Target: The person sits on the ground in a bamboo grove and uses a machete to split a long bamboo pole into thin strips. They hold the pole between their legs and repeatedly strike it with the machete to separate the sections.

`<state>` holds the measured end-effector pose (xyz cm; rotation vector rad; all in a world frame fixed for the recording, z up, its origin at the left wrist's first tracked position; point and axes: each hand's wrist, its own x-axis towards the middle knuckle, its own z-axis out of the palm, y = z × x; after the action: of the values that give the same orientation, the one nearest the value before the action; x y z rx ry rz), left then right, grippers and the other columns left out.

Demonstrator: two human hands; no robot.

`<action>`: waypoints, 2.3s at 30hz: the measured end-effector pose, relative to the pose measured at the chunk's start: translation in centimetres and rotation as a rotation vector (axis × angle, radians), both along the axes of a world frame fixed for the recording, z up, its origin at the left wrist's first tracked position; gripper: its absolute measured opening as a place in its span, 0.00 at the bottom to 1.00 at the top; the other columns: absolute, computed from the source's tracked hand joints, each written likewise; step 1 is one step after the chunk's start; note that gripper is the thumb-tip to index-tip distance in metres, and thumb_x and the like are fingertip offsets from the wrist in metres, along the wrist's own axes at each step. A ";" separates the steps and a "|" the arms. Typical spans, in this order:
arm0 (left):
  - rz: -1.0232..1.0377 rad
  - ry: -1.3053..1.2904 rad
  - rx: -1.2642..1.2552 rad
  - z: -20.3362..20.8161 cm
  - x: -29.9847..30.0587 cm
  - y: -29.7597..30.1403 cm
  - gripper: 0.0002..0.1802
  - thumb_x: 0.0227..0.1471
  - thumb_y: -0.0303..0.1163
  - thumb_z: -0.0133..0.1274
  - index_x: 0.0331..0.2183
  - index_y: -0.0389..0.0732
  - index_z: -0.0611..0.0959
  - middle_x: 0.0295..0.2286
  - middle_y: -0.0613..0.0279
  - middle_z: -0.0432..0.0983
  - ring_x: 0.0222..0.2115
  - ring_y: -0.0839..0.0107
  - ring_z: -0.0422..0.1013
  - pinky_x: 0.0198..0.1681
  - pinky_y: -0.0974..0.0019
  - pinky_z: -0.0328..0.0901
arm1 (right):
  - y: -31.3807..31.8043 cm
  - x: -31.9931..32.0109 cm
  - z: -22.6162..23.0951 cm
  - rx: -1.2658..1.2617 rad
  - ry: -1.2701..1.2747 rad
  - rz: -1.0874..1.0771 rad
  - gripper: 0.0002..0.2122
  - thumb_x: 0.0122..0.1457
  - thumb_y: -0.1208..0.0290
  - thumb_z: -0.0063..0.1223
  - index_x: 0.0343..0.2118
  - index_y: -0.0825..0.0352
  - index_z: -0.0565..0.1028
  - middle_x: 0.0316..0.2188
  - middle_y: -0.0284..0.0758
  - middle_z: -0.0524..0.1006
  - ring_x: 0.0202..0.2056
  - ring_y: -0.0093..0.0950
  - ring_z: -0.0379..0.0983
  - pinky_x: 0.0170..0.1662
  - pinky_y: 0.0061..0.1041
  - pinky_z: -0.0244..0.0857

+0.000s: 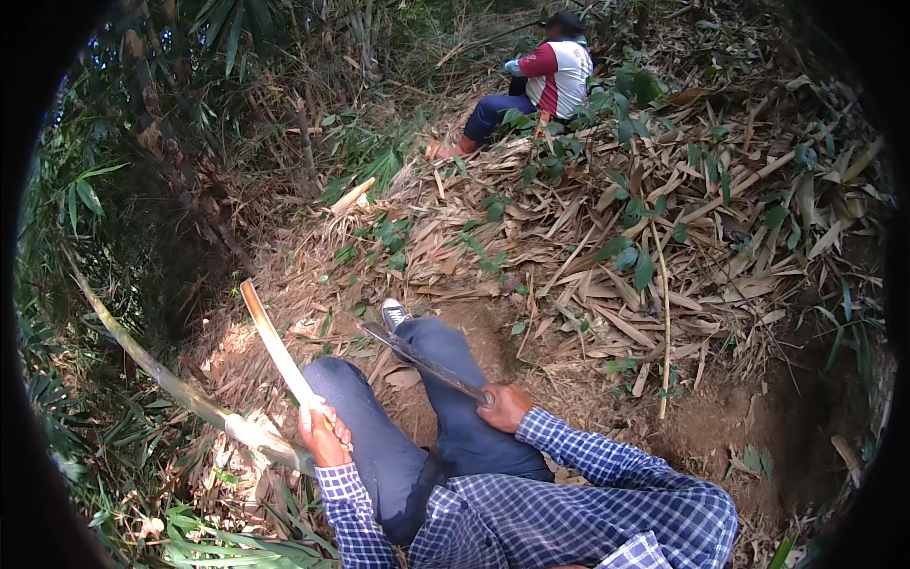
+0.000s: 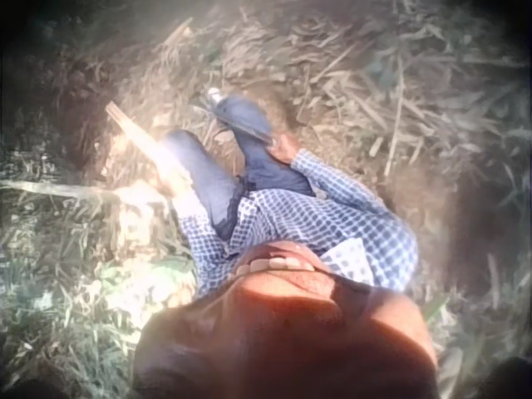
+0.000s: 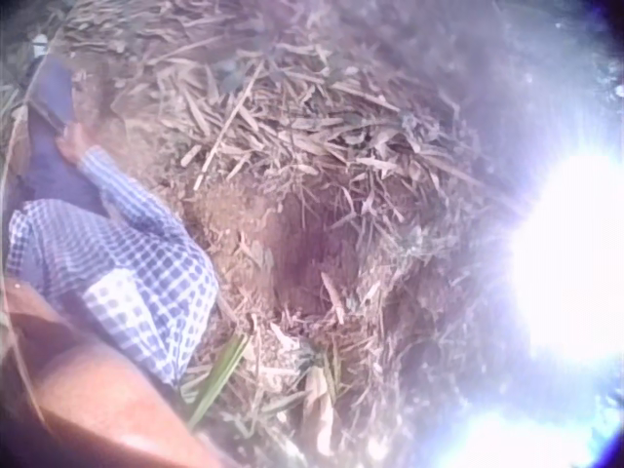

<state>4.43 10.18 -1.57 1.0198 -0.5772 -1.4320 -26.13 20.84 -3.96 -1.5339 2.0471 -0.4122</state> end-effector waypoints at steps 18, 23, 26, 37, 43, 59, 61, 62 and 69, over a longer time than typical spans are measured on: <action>-0.001 0.013 -0.012 -0.6 1.2 0.0 0.07 0.62 0.34 0.39 0.35 0.43 0.70 0.18 0.68 0.63 0.10 0.82 0.55 0.09 0.77 0.51 | 1.5 0.1 -0.6 -0.071 -0.071 -0.033 0.16 0.48 0.64 0.57 0.39 0.66 0.77 0.29 0.47 0.78 0.31 0.43 0.77 0.37 0.38 0.71; 0.001 0.038 0.008 -0.8 1.9 0.3 0.07 0.62 0.34 0.39 0.35 0.43 0.70 0.18 0.68 0.63 0.10 0.82 0.55 0.09 0.76 0.51 | 2.3 0.3 -0.1 -0.074 -0.156 -0.057 0.13 0.47 0.66 0.58 0.35 0.67 0.77 0.27 0.47 0.78 0.30 0.44 0.76 0.35 0.38 0.69; -0.020 0.016 -0.003 -0.6 2.2 0.4 0.07 0.62 0.34 0.39 0.35 0.43 0.69 0.18 0.69 0.63 0.10 0.82 0.55 0.09 0.76 0.51 | 3.1 0.5 0.3 -0.093 -0.177 -0.070 0.13 0.47 0.66 0.58 0.35 0.68 0.77 0.25 0.47 0.78 0.29 0.43 0.77 0.34 0.37 0.69; -0.189 0.018 -0.018 2.7 0.3 -0.6 0.11 0.62 0.35 0.41 0.41 0.38 0.71 0.19 0.67 0.64 0.09 0.83 0.56 0.09 0.77 0.52 | -4.7 -2.7 11.8 -0.560 -0.063 -0.058 0.09 0.48 0.70 0.60 0.29 0.69 0.78 0.15 0.40 0.75 0.15 0.30 0.71 0.21 0.29 0.65; -0.394 -0.024 -0.131 7.9 -5.4 -4.2 0.14 0.62 0.37 0.42 0.42 0.36 0.71 0.20 0.66 0.66 0.10 0.84 0.58 0.09 0.79 0.53 | -11.4 -3.8 15.0 -0.610 0.121 0.060 0.07 0.45 0.70 0.59 0.26 0.68 0.77 0.16 0.45 0.75 0.18 0.41 0.74 0.24 0.33 0.67; -0.564 -0.356 0.154 -1.3 -8.0 -9.1 0.12 0.62 0.40 0.42 0.33 0.41 0.70 0.16 0.71 0.61 0.07 0.83 0.53 0.07 0.77 0.49 | -23.0 -3.8 -0.7 -0.313 0.340 0.460 0.12 0.46 0.62 0.62 0.31 0.62 0.75 0.18 0.41 0.76 0.24 0.41 0.75 0.30 0.41 0.68; -0.520 -0.396 0.131 -2.1 -7.5 -6.5 0.12 0.62 0.41 0.42 0.32 0.42 0.70 0.15 0.70 0.61 0.07 0.83 0.53 0.07 0.76 0.50 | -23.1 -3.7 -0.9 -0.270 0.339 0.461 0.14 0.45 0.62 0.64 0.32 0.62 0.74 0.19 0.41 0.77 0.26 0.40 0.75 0.31 0.41 0.68; -0.507 -0.394 0.129 -1.9 -7.7 -5.8 0.12 0.62 0.41 0.42 0.32 0.42 0.70 0.15 0.70 0.61 0.07 0.83 0.53 0.07 0.76 0.50 | -23.3 -4.2 -0.9 -0.279 0.344 0.489 0.14 0.45 0.61 0.64 0.32 0.62 0.74 0.19 0.41 0.77 0.26 0.41 0.75 0.32 0.41 0.68; -0.553 -0.335 0.236 -1.0 -5.3 0.5 0.15 0.62 0.42 0.42 0.32 0.39 0.70 0.14 0.71 0.59 0.06 0.84 0.52 0.07 0.78 0.49 | -22.4 -6.0 -1.1 -0.294 0.296 0.416 0.17 0.46 0.56 0.63 0.31 0.64 0.74 0.18 0.42 0.76 0.24 0.43 0.73 0.29 0.43 0.66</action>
<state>-0.87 10.69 -2.56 1.3708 -1.0082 -1.8553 -32.16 -1.59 -5.06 -2.2573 1.8588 -0.3489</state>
